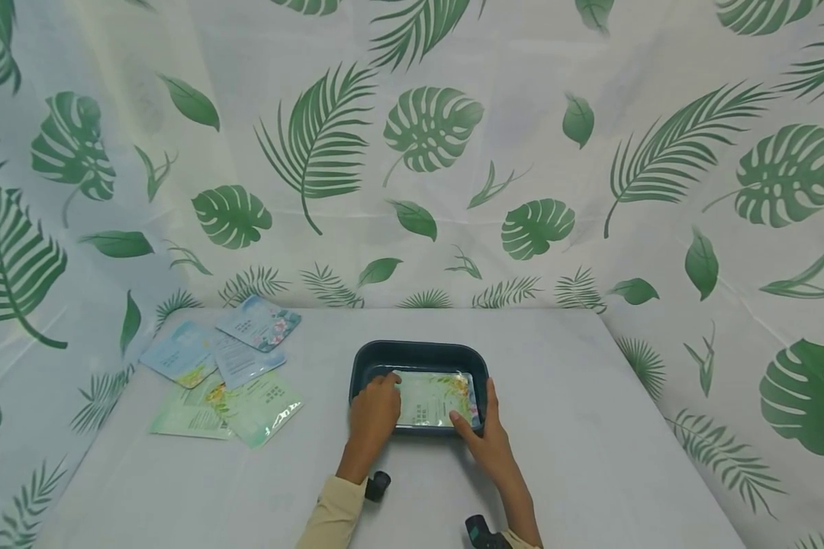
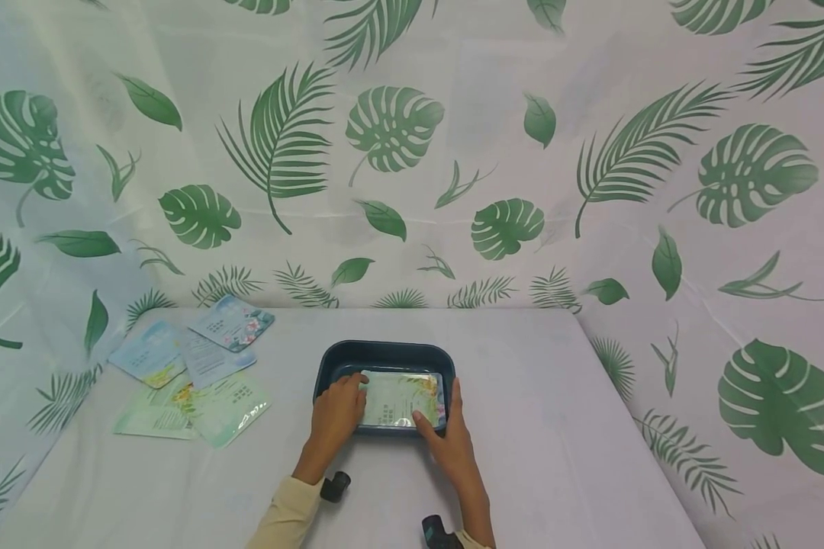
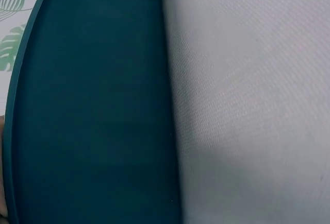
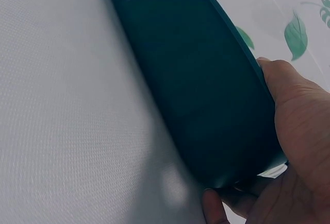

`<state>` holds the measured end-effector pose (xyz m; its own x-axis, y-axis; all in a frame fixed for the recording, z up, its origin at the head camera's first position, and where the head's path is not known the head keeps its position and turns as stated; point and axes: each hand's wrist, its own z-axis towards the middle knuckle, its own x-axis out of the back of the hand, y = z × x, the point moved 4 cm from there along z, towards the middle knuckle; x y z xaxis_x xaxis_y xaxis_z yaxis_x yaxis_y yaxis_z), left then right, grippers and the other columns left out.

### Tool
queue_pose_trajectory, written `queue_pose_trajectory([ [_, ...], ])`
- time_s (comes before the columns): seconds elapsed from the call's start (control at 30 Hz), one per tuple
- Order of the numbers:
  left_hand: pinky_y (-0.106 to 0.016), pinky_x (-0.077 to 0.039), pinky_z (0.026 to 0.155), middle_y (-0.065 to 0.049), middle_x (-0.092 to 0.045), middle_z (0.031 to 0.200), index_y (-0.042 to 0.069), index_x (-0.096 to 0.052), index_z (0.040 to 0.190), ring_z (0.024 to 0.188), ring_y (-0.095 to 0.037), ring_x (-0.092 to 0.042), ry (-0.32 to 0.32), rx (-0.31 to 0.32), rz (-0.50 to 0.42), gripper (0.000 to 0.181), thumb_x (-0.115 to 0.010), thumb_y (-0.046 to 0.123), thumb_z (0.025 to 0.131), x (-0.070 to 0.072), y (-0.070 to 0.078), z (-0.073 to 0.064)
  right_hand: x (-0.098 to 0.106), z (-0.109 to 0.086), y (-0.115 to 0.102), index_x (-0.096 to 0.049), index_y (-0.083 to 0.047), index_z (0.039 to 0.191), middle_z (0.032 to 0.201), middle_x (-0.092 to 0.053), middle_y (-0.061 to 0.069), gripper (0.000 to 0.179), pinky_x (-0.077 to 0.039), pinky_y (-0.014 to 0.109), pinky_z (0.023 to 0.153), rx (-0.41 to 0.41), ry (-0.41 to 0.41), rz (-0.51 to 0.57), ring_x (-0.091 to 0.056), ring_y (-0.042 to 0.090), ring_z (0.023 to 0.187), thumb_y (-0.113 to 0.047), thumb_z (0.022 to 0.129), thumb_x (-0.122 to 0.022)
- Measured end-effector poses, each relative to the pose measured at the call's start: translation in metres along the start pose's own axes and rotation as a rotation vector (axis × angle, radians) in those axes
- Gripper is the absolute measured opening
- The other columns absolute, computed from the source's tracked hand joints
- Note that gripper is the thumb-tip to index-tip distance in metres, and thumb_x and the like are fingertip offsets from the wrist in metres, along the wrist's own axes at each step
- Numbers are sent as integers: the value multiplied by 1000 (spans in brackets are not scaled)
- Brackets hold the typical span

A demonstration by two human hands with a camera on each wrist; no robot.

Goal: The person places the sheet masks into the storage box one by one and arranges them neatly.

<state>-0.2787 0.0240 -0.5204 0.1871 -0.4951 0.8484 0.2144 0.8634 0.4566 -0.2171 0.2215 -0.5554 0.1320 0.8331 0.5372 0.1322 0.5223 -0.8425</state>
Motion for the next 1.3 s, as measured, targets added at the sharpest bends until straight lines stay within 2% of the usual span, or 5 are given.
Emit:
queue_pose_trajectory([
  [0.3,-33,-49,55,-7,-75,98,16,-71,107,68,-20,-67,-18,-39,-10,20,-72,16,86,2,-1,2,0,2,-3,4,-20,158,164,-7,20,96,-20,64,113,-4,-2,-17,-15,47,147,-50,93,-60],
  [0.63,-28,-42,52,-4,-76,99,17,-71,110,62,-13,-58,-66,-15,-33,21,-70,18,89,2,-2,3,1,1,-6,5,-21,158,164,-7,20,95,-21,65,112,-9,-8,-10,-14,49,146,-49,93,-59],
  [0.87,-30,-44,52,-7,-75,97,12,-71,109,66,-18,-65,-60,8,-26,20,-68,16,89,3,-3,0,-2,1,-3,5,-21,158,164,-7,20,96,-21,65,112,-9,-15,-18,-14,48,147,-49,93,-60],
  [1.13,-25,-33,45,-5,-76,90,15,-72,108,51,-10,-47,-54,-18,-4,19,-68,18,89,0,-3,1,-1,0,-2,6,-24,158,163,-8,20,96,-22,66,111,-18,-1,-18,-17,49,146,-50,93,-60],
  [1.3,-25,-32,44,-5,-75,86,15,-72,107,49,-10,-44,-63,-18,-5,18,-68,18,90,-1,-2,0,0,-1,-3,7,-23,157,164,-7,20,96,-21,65,112,-15,-12,-18,-15,48,146,-49,93,-59],
])
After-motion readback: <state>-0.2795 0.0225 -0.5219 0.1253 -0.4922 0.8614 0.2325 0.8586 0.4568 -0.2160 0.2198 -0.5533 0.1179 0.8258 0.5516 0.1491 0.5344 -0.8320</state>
